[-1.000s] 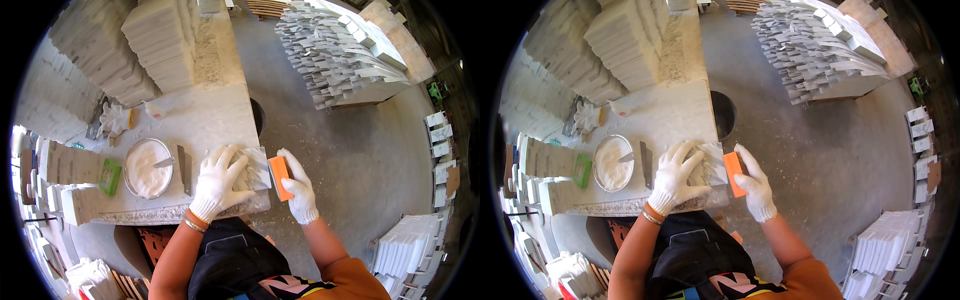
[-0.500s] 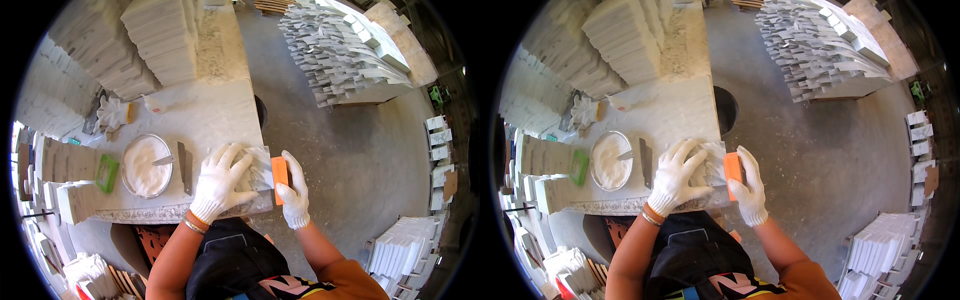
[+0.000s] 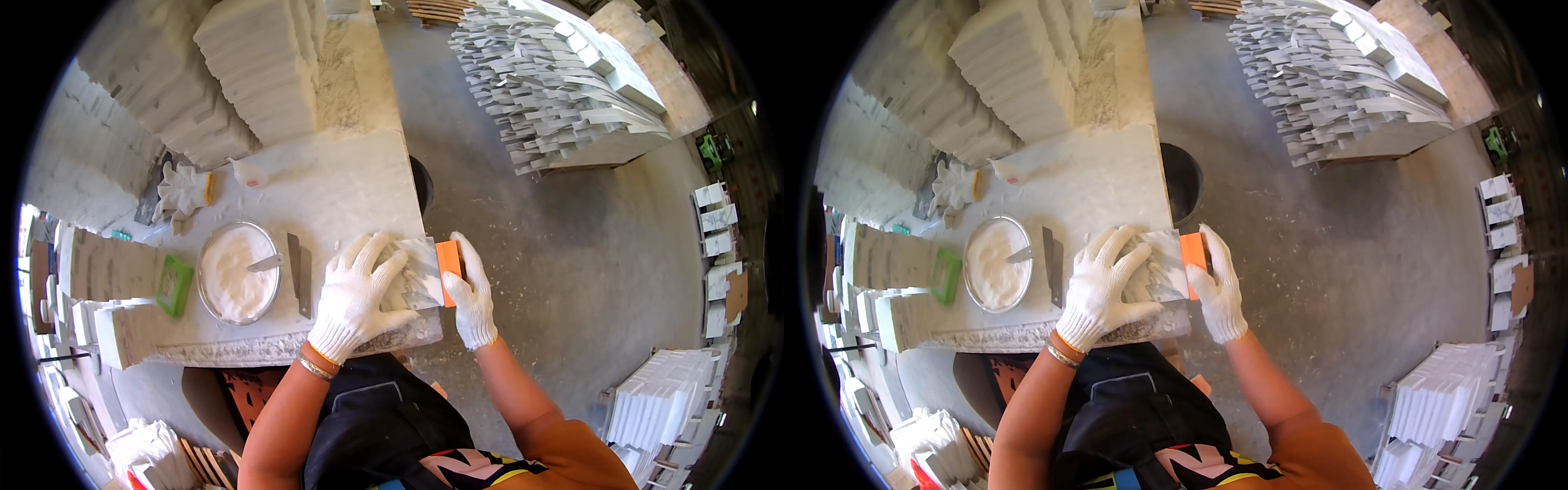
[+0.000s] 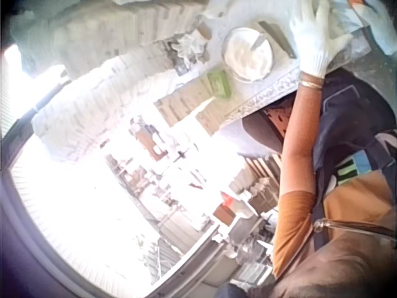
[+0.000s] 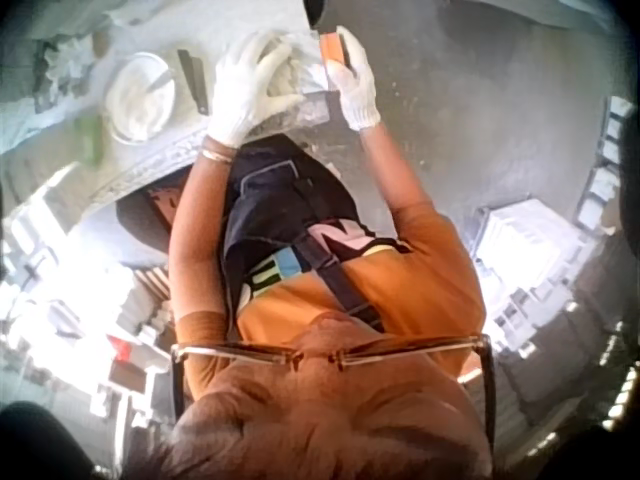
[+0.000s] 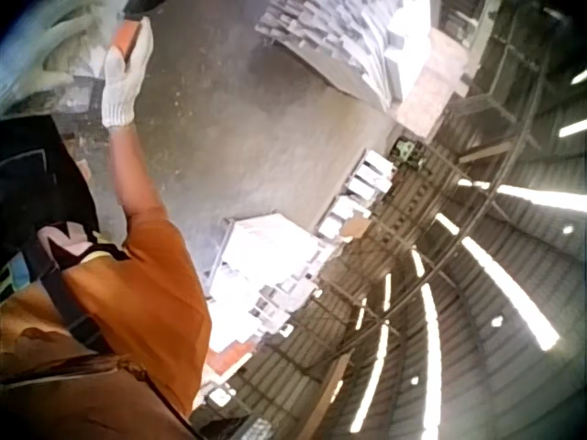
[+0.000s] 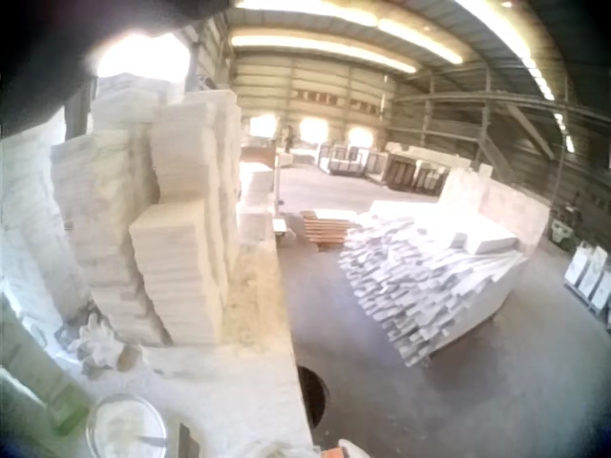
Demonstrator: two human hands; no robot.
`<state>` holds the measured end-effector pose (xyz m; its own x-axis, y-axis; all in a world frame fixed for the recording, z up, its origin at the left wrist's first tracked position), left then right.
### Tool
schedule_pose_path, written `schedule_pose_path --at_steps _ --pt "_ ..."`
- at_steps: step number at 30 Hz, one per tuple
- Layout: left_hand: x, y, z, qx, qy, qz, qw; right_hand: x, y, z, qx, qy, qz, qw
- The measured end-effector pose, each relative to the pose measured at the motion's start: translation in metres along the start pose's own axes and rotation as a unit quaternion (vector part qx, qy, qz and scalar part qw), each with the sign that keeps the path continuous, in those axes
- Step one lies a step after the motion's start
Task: The person repeatedly scrapes the edges of small white stone tiles with a metal scraper, then rubs the edges with an orange sanding block. The person applies a white paste from a metal bowl onto the tile edges using the scraper and continues to sand and scrape the edges. Finished tiles are stacked on the table.
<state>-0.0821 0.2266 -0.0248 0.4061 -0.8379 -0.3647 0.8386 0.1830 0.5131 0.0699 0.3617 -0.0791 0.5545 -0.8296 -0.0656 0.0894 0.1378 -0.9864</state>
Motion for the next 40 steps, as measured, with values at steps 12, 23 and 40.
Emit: schedule_pose_path --at_steps 12,23,40 --pt "0.000 0.000 0.001 -0.005 0.007 -0.003 1.000 -0.011 -0.007 -0.003 0.005 0.002 0.024 1.000" --pt "0.002 -0.001 -0.002 0.008 0.000 0.004 1.000 0.000 -0.004 -0.003 -0.057 0.007 0.000 0.998" --pt "-0.001 0.002 -0.001 -0.007 -0.006 -0.009 1.000 -0.002 0.023 -0.014 -0.259 -0.022 -0.169 0.951"
Point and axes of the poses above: each hand's wrist, its own x-axis away from the middle knuckle, its own z-axis out of the back of the hand, y = z × x, the point moved 7 cm from there along -x, towards the middle knuckle, and after that the axes turned 10 degrees about y, right-handed, at the moved point
